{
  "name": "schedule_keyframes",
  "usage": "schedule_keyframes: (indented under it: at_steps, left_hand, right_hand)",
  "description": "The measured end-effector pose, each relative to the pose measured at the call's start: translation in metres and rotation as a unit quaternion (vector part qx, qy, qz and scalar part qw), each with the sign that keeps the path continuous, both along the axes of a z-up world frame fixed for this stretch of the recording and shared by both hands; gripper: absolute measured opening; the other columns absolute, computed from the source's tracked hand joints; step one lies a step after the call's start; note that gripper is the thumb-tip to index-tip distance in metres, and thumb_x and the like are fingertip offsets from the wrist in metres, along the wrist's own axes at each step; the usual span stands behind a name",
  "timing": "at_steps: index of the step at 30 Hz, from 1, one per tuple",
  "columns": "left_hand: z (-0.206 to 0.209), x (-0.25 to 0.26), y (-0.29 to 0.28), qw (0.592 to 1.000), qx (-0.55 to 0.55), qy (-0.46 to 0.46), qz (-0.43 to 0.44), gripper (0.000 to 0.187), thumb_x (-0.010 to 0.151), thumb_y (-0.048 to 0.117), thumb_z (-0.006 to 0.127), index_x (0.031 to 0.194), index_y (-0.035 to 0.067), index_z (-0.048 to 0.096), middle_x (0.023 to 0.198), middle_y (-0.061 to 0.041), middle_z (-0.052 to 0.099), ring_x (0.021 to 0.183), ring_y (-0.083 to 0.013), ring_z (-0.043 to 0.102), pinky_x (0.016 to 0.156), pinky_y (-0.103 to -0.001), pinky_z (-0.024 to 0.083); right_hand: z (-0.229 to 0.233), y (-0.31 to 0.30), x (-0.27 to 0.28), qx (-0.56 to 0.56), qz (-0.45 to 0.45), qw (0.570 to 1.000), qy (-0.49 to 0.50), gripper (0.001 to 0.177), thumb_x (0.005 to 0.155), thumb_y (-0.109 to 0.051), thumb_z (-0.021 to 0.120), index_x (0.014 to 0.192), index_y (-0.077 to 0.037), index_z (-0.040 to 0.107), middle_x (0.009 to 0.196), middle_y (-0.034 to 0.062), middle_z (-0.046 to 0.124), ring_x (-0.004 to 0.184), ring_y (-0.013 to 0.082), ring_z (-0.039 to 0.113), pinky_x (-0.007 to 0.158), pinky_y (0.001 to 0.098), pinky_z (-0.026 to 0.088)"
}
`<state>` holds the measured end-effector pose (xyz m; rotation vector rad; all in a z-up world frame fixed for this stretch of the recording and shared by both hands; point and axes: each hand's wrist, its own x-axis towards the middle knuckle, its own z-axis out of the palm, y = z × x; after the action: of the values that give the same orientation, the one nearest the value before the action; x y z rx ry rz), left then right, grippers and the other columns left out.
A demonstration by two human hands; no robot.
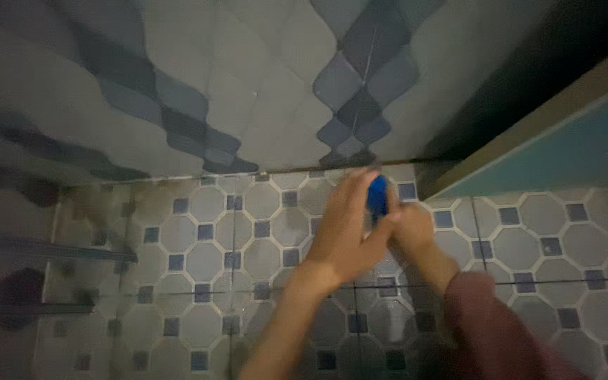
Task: The person uses a brush to scrub the tiled floor and wall corners of a bathroom, applying cleaning liquid from a green bottle and an orange bottle.
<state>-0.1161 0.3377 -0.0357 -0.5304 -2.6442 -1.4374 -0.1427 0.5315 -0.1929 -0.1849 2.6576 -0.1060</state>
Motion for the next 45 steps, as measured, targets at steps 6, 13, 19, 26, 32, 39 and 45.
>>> schedule_keyframes:
  at_steps: [6, 13, 19, 26, 32, 39, 45]
  left_hand:
    - [0.024, -0.050, 0.067, 0.993, 0.024, -0.031, -0.110, 0.084, 0.093, 0.040, 0.070, 0.153, -0.004, 0.032, 0.153, -0.032, 0.040, 0.143, -0.0484, 0.039, 0.114, -0.058, 0.034]
    - [-0.002, -0.062, 0.135, 0.978, 0.106, 0.031, -0.178, 0.065, 0.105, 0.031, 0.058, 0.154, -0.005, 0.036, 0.144, -0.033, 0.053, 0.132, -0.0477, 0.055, 0.110, -0.053, 0.046]
    - [0.002, -0.036, 0.131, 0.969, 0.031, -0.008, -0.245, 0.041, 0.103, 0.033, 0.059, 0.130, 0.002, 0.058, 0.104, -0.020, 0.071, 0.092, -0.0359, 0.071, 0.082, -0.047, 0.056]
    - [-0.026, 0.014, 0.163, 0.872, 0.142, -0.109, -0.456, 0.038, 0.105, 0.040, 0.054, 0.129, 0.011, 0.060, 0.097, -0.010, 0.067, 0.074, -0.0216, 0.066, 0.064, -0.035, 0.056]
    - [-0.073, 0.063, 0.214, 0.829, 0.171, -0.079, -0.526, 0.036, 0.109, 0.039, 0.051, 0.134, 0.015, 0.059, 0.105, -0.012, 0.067, 0.079, -0.0182, 0.071, 0.065, -0.030, 0.056]
    - [-0.153, 0.106, 0.290, 0.623, 0.201, -0.324, -0.683, 0.053, 0.113, 0.047, 0.040, 0.154, 0.016, 0.051, 0.139, -0.020, 0.067, 0.109, -0.0304, 0.071, 0.094, -0.047, 0.059]
    - [-0.080, 0.061, 0.230, 0.711, 0.192, -0.342, -0.583, 0.061, 0.110, 0.051, 0.038, 0.154, 0.010, 0.048, 0.152, -0.022, 0.054, 0.137, -0.0356, 0.056, 0.110, -0.050, 0.048]
  right_hand:
    - [-0.008, -0.063, 0.068, -0.261, -0.200, 0.944, 0.012, 0.045, 0.107, -0.040, 0.041, 0.134, -0.011, 0.061, 0.114, 0.0108, 0.074, 0.105, 0.0242, 0.071, 0.092, 0.0398, 0.053]
    - [0.017, -0.082, 0.080, -0.226, -0.222, 0.948, -0.034, 0.045, 0.101, -0.039, 0.049, 0.136, -0.011, 0.057, 0.110, 0.0135, 0.074, 0.102, 0.0280, 0.072, 0.089, 0.0422, 0.055]
    - [0.016, -0.083, 0.088, -0.219, -0.242, 0.944, -0.045, 0.049, 0.097, -0.039, 0.056, 0.137, -0.010, 0.052, 0.107, 0.0159, 0.074, 0.099, 0.0314, 0.072, 0.087, 0.0443, 0.056]
    - [0.020, -0.091, 0.093, -0.198, -0.269, 0.941, -0.050, 0.058, 0.092, -0.038, 0.064, 0.139, -0.010, 0.047, 0.104, 0.0186, 0.073, 0.096, 0.0352, 0.073, 0.085, 0.0468, 0.058]
    - [0.023, -0.081, 0.079, -0.176, -0.299, 0.938, -0.015, 0.049, 0.093, -0.038, 0.067, 0.128, -0.006, 0.055, 0.100, 0.0202, 0.075, 0.091, 0.0356, 0.076, 0.083, 0.0458, 0.062]
    - [-0.012, -0.058, 0.049, -0.094, -0.321, 0.941, 0.046, 0.089, 0.087, -0.032, 0.074, 0.156, -0.004, 0.026, 0.111, 0.0260, 0.067, 0.094, 0.0434, 0.070, 0.085, 0.0517, 0.058]
    - [0.016, -0.046, 0.024, -0.013, -0.176, 0.984, 0.038, 0.060, 0.099, -0.021, 0.062, 0.151, -0.004, 0.036, 0.111, 0.0233, 0.069, 0.095, 0.0371, 0.071, 0.084, 0.0487, 0.058]
